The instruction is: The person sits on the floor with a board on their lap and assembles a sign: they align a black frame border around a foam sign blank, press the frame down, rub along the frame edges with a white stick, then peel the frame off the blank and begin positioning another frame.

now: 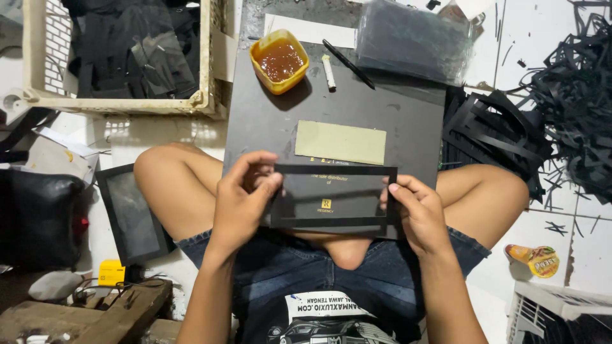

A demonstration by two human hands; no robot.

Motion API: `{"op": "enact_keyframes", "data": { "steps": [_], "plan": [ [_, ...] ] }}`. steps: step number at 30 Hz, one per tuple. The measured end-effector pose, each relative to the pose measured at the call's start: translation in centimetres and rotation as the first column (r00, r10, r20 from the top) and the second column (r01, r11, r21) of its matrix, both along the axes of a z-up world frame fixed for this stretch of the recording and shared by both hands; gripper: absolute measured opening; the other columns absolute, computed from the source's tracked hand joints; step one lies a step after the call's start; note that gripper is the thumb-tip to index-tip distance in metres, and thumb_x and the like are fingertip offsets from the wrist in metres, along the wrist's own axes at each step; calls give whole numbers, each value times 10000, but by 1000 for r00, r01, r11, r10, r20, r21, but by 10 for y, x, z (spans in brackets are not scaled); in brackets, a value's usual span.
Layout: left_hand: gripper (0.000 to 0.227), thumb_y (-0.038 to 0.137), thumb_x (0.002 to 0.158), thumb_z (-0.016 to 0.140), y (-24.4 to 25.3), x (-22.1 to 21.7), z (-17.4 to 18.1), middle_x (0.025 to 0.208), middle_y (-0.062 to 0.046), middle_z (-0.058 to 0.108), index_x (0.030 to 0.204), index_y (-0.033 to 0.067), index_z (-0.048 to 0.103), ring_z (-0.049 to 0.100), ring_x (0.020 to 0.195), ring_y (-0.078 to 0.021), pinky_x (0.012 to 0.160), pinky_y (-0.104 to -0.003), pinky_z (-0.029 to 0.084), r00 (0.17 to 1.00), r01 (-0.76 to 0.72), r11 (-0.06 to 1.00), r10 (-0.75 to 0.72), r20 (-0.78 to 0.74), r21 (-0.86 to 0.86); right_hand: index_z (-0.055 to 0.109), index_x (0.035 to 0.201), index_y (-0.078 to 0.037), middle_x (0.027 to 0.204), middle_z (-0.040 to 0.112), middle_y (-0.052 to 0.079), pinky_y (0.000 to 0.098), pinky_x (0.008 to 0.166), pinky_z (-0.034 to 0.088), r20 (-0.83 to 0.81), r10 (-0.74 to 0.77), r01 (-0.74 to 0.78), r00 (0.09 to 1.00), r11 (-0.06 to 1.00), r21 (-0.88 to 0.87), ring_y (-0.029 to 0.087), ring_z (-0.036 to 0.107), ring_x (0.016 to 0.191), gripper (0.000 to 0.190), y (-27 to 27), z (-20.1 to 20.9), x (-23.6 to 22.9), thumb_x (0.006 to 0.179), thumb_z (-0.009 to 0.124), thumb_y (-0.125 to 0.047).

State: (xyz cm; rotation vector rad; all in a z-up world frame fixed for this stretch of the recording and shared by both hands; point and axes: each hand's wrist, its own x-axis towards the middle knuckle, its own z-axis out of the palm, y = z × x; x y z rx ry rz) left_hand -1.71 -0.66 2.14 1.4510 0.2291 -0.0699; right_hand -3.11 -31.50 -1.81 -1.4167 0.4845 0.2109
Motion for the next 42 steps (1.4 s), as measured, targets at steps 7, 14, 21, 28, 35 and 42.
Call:
{"op": "enact_keyframes", "data": {
  "steps": [7,14,21,28,35,42],
  "plan": [
    [411,69,926,711,7,3,-28,966,-96,728,1330,31,640,682,789,-103,686,-237,584,978,-45,997,31,-208,-67,695,1198,38,769,683,205,320,607,610,95,-38,34,995,999,37,211,705,635,289,1,19,5,945,682,-101],
    [427,114,828,826,0,1,-32,934,-104,777,1228,4,726,717,762,-106,662,-213,603,945,-91,980,29,-325,-177,699,1202,31,789,683,201,310,642,614,134,-32,38,990,998,-46,203,697,665,260,1,29,11,963,674,-68],
    [395,112,836,812,2,-2,-46,941,-122,772,1212,24,732,726,783,-141,665,-254,616,940,-122,981,65,-334,-152,689,1260,53,891,700,185,313,746,616,139,-22,30,990,998,-55,194,705,776,353,13,46,14,911,675,8],
    [384,102,833,819,27,-19,-35,959,-138,756,1202,33,737,712,817,-150,704,-286,619,934,-251,968,235,-269,-28,696,1260,59,933,703,165,330,785,602,150,62,-46,987,993,-108,191,683,828,386,42,50,37,876,717,22],
    [394,139,853,823,93,-79,-41,1003,-115,718,1225,51,728,697,870,-145,781,-285,604,730,-643,755,656,-193,131,765,1193,-20,964,748,125,314,834,582,242,491,-406,837,853,-328,144,650,900,314,145,57,86,882,780,-60],
    [346,30,961,643,128,-155,-62,1104,-88,651,1295,-35,582,612,926,-111,803,-191,489,312,-949,298,932,-184,-104,743,1204,-5,879,724,36,218,642,502,252,873,-752,418,488,-443,95,596,708,315,313,64,117,906,683,-86]
  ]
}}
